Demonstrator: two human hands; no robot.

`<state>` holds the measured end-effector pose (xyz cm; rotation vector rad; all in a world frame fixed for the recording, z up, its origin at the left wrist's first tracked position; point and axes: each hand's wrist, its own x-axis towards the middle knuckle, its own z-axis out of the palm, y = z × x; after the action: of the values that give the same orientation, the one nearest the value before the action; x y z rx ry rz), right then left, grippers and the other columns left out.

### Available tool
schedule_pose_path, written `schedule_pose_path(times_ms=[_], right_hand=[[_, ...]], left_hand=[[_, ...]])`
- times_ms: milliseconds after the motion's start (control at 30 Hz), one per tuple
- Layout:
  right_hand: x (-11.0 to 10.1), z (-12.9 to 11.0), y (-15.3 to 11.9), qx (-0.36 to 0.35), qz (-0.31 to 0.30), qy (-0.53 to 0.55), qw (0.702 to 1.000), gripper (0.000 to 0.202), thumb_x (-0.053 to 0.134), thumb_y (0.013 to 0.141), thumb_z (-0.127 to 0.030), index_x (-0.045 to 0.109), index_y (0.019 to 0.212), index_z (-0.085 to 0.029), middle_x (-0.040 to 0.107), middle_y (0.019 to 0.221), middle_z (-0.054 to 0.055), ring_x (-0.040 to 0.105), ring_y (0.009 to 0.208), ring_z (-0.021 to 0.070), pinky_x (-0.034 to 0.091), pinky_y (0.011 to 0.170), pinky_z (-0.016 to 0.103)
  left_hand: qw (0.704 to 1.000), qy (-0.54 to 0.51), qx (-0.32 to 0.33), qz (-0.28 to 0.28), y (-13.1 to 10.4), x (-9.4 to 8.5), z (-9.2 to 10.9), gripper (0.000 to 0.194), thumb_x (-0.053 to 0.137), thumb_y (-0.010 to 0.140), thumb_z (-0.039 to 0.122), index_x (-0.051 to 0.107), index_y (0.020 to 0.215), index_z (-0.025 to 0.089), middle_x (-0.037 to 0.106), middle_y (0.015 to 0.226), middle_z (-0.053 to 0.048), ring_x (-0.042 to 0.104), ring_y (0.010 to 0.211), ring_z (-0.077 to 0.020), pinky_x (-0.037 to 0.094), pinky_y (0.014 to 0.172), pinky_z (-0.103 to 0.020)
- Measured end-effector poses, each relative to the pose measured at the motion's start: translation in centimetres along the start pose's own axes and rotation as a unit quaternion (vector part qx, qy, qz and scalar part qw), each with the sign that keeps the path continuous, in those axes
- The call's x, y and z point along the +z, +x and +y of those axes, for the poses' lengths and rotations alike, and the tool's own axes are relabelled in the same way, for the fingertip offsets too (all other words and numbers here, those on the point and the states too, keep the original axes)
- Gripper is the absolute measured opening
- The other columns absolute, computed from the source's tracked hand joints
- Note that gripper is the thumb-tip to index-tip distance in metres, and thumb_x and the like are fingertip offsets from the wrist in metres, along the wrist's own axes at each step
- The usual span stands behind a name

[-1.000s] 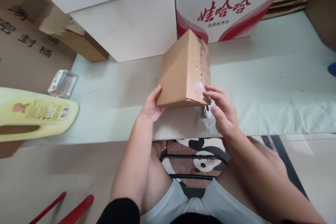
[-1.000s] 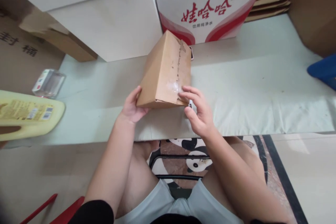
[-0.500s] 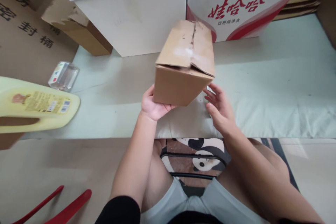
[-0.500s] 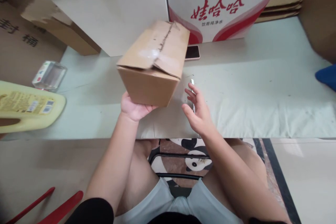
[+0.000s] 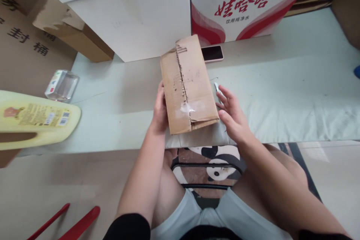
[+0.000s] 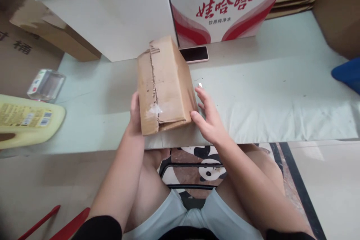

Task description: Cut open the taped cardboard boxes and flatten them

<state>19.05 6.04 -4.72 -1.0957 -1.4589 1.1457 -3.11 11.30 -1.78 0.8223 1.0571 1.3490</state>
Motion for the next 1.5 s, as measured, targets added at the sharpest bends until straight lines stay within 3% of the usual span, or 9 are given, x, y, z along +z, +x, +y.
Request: schedule_pose_path(times_ms=[167, 400, 633, 767, 867, 967, 1167, 1333, 1500], right_hand=[[-0.1, -0.5, 0.1, -0.001, -0.05, 0.011, 0.999, 0.065, 0.049, 0.096, -0.07, 0.043, 0.151, -0.036, 0.036, 0.168, 0.007, 0.032, 0.157, 0.0332, 0.038, 0.123, 0.061], [-0.6, -0.9, 0.3, 0.052, -0.048, -0.002, 0.997, 0.061, 0.054, 0.093, -0.069, 0.053, 0.14, -0.029, 0.055, 0.153, 0.012, 0.052, 0.144, 0.0338, 0.042, 0.12, 0.061], [0.7, -0.4, 0.4, 0.111, -0.055, 0.091, 0.988, 0.085, 0.058, 0.082, -0.08, 0.04, 0.149, -0.03, 0.035, 0.168, 0.013, 0.033, 0.157, 0.0357, 0.038, 0.123, 0.059], [1.3, -0.4, 1.1, 0.227, 0.007, 0.174, 0.958, 0.095, 0.062, 0.079, -0.073, 0.029, 0.155, -0.028, 0.051, 0.156, 0.018, 0.055, 0.14, 0.0345, 0.048, 0.113, 0.058], [1.6, -0.9, 1.3, 0.264, -0.007, 0.282, 0.923, 0.083, 0.063, 0.077, -0.07, 0.048, 0.143, -0.022, 0.066, 0.138, 0.017, 0.067, 0.123, 0.0349, 0.056, 0.103, 0.056], [1.9, -1.2, 1.4, 0.24, -0.023, 0.317, 0.917, 0.062, 0.068, 0.077, -0.061, 0.064, 0.123, -0.021, 0.072, 0.13, 0.013, 0.067, 0.121, 0.0343, 0.056, 0.104, 0.053], [1.5, -0.9, 1.0, 0.187, -0.011, 0.083, 0.979, 0.054, 0.05, 0.093, -0.067, 0.067, 0.127, -0.028, 0.066, 0.141, 0.009, 0.056, 0.138, 0.0337, 0.043, 0.12, 0.057], [0.9, -0.5, 0.5, 0.132, 0.014, -0.053, 0.99, 0.071, 0.047, 0.096, -0.055, 0.04, 0.158, -0.022, 0.042, 0.165, 0.012, 0.038, 0.154, 0.0337, 0.03, 0.13, 0.059], [0.7, -0.1, 0.6, 0.087, -0.049, -0.106, 0.989, 0.056, 0.048, 0.092, -0.04, 0.06, 0.144, -0.02, 0.053, 0.157, 0.011, 0.046, 0.15, 0.0327, 0.031, 0.129, 0.059]], left_hand=[[0.974, 0.041, 0.215, -0.063, 0.4, -1.2, 0.3, 0.054, 0.061, 0.084, 0.069, 0.067, 0.128, 0.039, 0.052, 0.155, 0.002, 0.038, 0.154, -0.0299, 0.038, 0.124, -0.048], [0.901, 0.25, 0.324, -0.144, 1.1, -3.2, -0.2, 0.055, 0.047, 0.091, 0.073, 0.072, 0.123, 0.036, 0.041, 0.164, 0.002, 0.029, 0.158, -0.0334, 0.028, 0.13, -0.052], [0.924, 0.241, 0.28, -0.095, 1.2, -2.2, 0.6, 0.039, 0.06, 0.087, 0.061, 0.074, 0.104, 0.029, 0.048, 0.158, -0.001, 0.029, 0.157, -0.0318, 0.024, 0.131, -0.05], [0.971, 0.129, 0.201, -0.003, 0.9, -1.6, 1.7, 0.022, 0.065, 0.075, 0.042, 0.073, 0.088, 0.025, 0.067, 0.127, -0.006, 0.049, 0.141, -0.0305, 0.034, 0.124, -0.044], [0.986, 0.018, 0.155, 0.055, 0.5, -0.9, 1.7, 0.022, 0.063, 0.071, 0.035, 0.072, 0.088, 0.025, 0.07, 0.098, -0.004, 0.062, 0.11, -0.0251, 0.045, 0.11, -0.039], [0.992, -0.002, 0.121, 0.048, 0.2, -0.1, 1.1, 0.023, 0.064, 0.071, 0.033, 0.07, 0.092, 0.026, 0.069, 0.099, -0.002, 0.062, 0.106, -0.0227, 0.048, 0.1, -0.035], [0.99, 0.032, 0.127, 0.046, 0.3, 0.6, 1.0, 0.027, 0.061, 0.072, 0.037, 0.064, 0.095, 0.025, 0.067, 0.102, -0.004, 0.059, 0.111, -0.0249, 0.045, 0.101, -0.036], [0.989, 0.044, 0.138, 0.025, 0.2, 0.6, 1.2, 0.029, 0.06, 0.069, 0.037, 0.068, 0.093, 0.023, 0.068, 0.1, -0.007, 0.06, 0.109, -0.0264, 0.044, 0.106, -0.038], [0.953, 0.159, 0.246, -0.075, -0.6, -0.1, 1.4, 0.03, 0.055, 0.077, 0.034, 0.075, 0.097, 0.025, 0.058, 0.15, 0.0, 0.032, 0.154, -0.0292, 0.029, 0.127, -0.042]])
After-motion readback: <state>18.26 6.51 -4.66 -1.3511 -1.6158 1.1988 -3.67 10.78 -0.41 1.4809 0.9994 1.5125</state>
